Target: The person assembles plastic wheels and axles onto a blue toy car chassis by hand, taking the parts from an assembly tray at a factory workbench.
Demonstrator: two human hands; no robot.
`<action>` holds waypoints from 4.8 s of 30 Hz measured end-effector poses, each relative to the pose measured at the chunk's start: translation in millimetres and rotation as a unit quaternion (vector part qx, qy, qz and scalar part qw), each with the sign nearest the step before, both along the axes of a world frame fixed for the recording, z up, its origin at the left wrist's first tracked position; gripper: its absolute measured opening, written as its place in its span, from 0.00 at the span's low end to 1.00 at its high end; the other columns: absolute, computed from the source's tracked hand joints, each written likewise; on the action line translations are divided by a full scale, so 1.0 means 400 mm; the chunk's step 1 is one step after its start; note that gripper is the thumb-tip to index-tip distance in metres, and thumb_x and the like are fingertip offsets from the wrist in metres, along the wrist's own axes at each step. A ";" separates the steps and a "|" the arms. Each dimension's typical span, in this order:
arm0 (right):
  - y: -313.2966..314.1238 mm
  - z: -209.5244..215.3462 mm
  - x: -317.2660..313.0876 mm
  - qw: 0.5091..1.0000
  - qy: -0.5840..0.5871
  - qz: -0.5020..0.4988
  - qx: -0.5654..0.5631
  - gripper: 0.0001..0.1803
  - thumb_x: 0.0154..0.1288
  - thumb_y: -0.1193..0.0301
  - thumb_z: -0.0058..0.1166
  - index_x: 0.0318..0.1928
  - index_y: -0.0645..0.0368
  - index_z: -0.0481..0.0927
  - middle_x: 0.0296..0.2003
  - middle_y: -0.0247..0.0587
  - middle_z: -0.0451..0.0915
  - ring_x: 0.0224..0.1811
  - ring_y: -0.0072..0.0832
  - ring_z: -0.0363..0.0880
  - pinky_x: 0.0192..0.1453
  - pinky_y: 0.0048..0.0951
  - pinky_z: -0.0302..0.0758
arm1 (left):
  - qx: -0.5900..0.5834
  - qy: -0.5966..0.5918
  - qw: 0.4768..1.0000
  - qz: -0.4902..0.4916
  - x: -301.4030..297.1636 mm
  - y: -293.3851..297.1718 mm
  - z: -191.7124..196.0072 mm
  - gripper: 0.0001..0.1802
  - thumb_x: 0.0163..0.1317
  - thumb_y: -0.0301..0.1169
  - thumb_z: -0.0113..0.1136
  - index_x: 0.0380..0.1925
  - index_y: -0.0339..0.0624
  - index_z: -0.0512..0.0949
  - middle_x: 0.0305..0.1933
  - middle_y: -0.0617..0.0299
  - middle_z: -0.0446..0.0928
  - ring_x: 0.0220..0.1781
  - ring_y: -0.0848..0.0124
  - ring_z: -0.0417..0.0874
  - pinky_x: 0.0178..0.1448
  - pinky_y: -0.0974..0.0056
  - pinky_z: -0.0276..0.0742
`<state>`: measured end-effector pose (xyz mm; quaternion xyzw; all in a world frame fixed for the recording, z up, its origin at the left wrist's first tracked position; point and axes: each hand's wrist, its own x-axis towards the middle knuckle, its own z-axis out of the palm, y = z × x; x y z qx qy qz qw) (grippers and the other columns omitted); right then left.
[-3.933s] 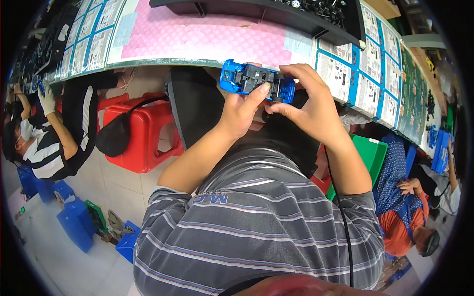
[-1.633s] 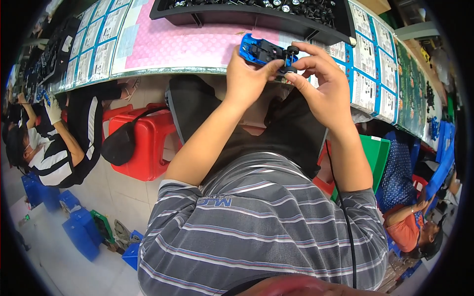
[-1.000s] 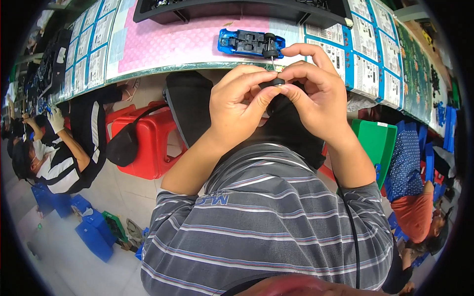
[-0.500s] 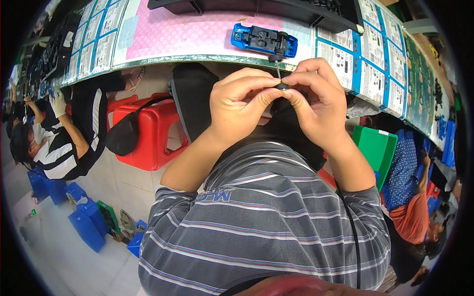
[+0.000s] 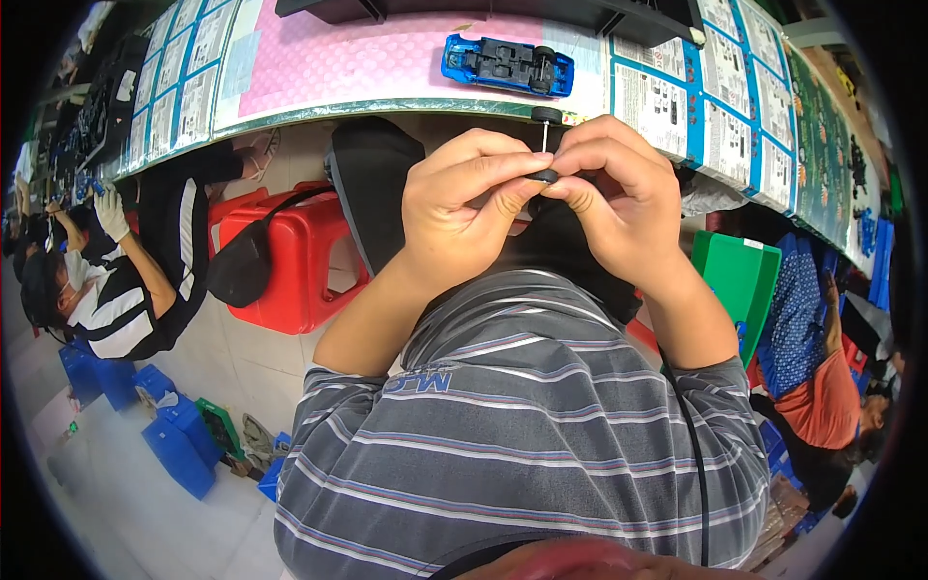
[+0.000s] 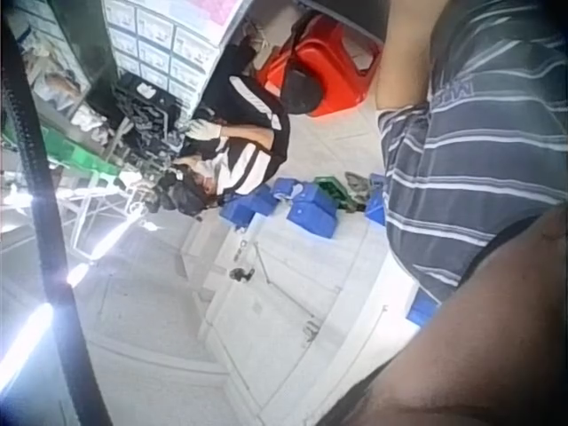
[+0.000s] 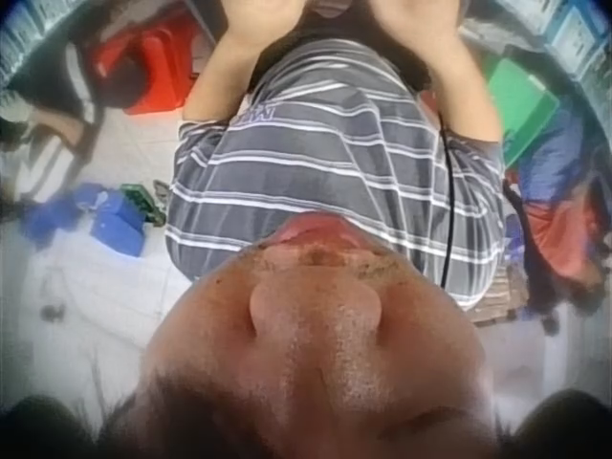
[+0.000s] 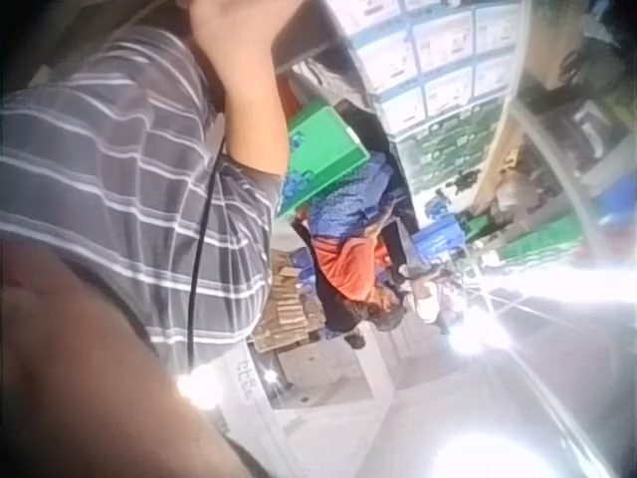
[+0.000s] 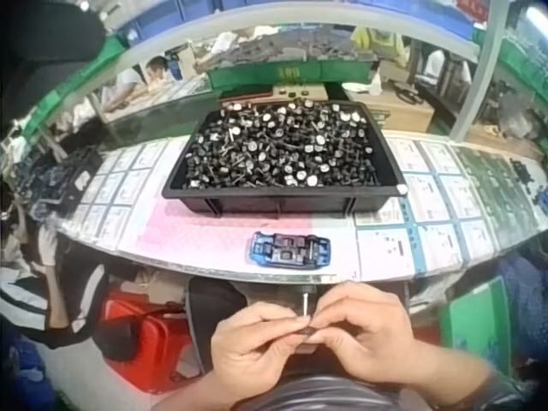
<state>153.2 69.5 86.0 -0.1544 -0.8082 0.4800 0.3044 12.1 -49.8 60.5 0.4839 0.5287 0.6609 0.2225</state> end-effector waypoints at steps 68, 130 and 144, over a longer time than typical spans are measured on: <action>0.149 -0.081 -0.208 0.945 -0.217 -0.042 0.242 0.33 0.50 0.69 0.73 0.55 0.68 0.77 0.48 0.59 0.81 0.52 0.52 0.80 0.58 0.42 0.76 | -0.128 -0.153 0.976 0.089 -0.128 0.010 -0.186 0.26 0.67 0.23 0.62 0.64 0.34 0.67 0.57 0.56 0.73 0.38 0.81 0.76 0.43 0.75 0.75; 0.202 -0.164 -0.101 0.956 -0.105 -0.146 0.232 0.17 0.61 0.69 0.67 0.47 0.66 0.81 0.36 0.51 0.84 0.39 0.42 0.84 0.44 0.37 0.80 | 0.018 -0.351 0.936 0.037 -0.177 -0.061 -0.148 0.17 0.72 0.29 0.54 0.57 0.40 0.66 0.53 0.54 0.78 0.47 0.66 0.83 0.44 0.61 0.81; 0.267 -0.199 -0.115 0.941 -0.166 -0.195 0.222 0.08 0.58 0.74 0.62 0.38 0.62 0.81 0.28 0.44 0.76 0.29 0.38 0.75 0.35 0.39 0.72 | -0.130 -0.206 0.916 0.319 -1.054 -0.269 -0.187 0.23 0.70 0.36 0.58 0.57 0.31 0.72 0.50 0.53 0.77 0.47 0.62 0.81 0.48 0.61 0.80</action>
